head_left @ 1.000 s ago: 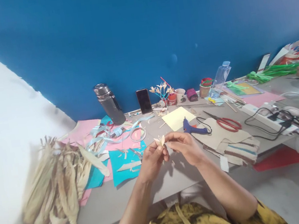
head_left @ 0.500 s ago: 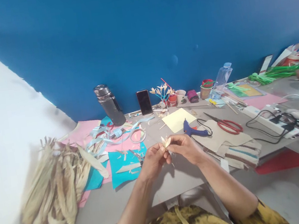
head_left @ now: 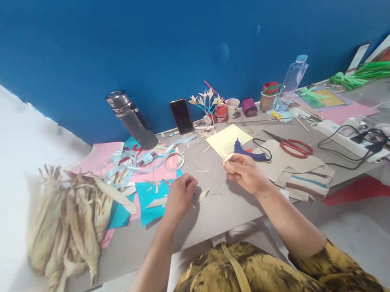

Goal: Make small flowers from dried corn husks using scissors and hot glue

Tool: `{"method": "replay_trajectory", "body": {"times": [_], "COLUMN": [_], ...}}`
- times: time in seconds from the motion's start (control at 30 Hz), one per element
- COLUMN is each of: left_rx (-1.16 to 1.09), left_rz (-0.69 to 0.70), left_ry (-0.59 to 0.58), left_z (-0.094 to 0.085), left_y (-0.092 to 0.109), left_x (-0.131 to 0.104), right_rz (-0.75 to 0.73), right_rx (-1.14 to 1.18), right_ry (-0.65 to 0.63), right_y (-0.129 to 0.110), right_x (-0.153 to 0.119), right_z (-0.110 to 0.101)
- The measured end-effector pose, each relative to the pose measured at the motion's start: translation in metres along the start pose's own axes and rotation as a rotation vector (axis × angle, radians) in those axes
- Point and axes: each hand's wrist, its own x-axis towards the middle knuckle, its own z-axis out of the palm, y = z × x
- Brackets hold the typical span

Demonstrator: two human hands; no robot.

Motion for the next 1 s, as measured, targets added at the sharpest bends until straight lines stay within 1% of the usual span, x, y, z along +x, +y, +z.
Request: {"method": "replay_trajectory", "body": {"times": [0.07, 0.1, 0.2, 0.3, 0.4, 0.47, 0.53, 0.6, 0.63, 0.7, 0.8, 0.87, 0.93, 1.0], "left_rx": [0.163, 0.227, 0.353, 0.417, 0.410, 0.315, 0.177, 0.102, 0.112, 0.218, 0.450, 0.556, 0.540, 0.396], "left_rz": [0.044, 0.057, 0.067, 0.080, 0.077, 0.071, 0.042, 0.001, -0.014, -0.022, 0.002, 0.026, 0.031, 0.004], "left_ry": [-0.107, -0.128, -0.108, -0.093, -0.047, -0.031, -0.058, -0.065, -0.051, -0.029, -0.050, -0.025, 0.019, 0.030], "left_z": [0.004, 0.007, 0.012, 0.010, 0.006, 0.003, -0.001, -0.004, -0.005, -0.003, 0.010, 0.021, 0.025, 0.021], "left_y": [-0.004, -0.004, -0.003, -0.002, -0.003, -0.001, 0.001, 0.004, 0.005, 0.005, 0.004, 0.001, -0.002, -0.004], "left_x": [-0.006, -0.009, -0.017, -0.023, -0.027, -0.029, -0.030, -0.030, -0.031, -0.031, -0.034, -0.034, -0.033, -0.031], "right_rz": [0.002, 0.007, 0.032, 0.060, 0.069, 0.074, 0.082, 0.087, 0.087, 0.080, 0.068, 0.076, 0.091, 0.105], "right_rx": [0.010, 0.008, -0.007, -0.012, -0.030, -0.036, -0.034, -0.031, -0.033, -0.059, -0.153, -0.209, -0.228, -0.212], "right_ry": [-0.003, -0.003, 0.007, 0.019, 0.041, 0.046, 0.035, 0.012, 0.002, -0.008, 0.020, 0.054, 0.073, 0.068], "right_y": [0.001, 0.003, 0.010, 0.016, 0.021, 0.023, 0.027, 0.031, 0.033, 0.035, 0.036, 0.036, 0.035, 0.036], "right_x": [-0.004, -0.006, -0.011, -0.017, -0.021, -0.023, -0.023, -0.023, -0.022, -0.022, -0.022, -0.023, -0.024, -0.024], "right_z": [-0.004, -0.005, -0.009, -0.012, -0.013, -0.011, -0.009, -0.007, -0.006, -0.005, -0.002, 0.000, 0.002, 0.002]}}
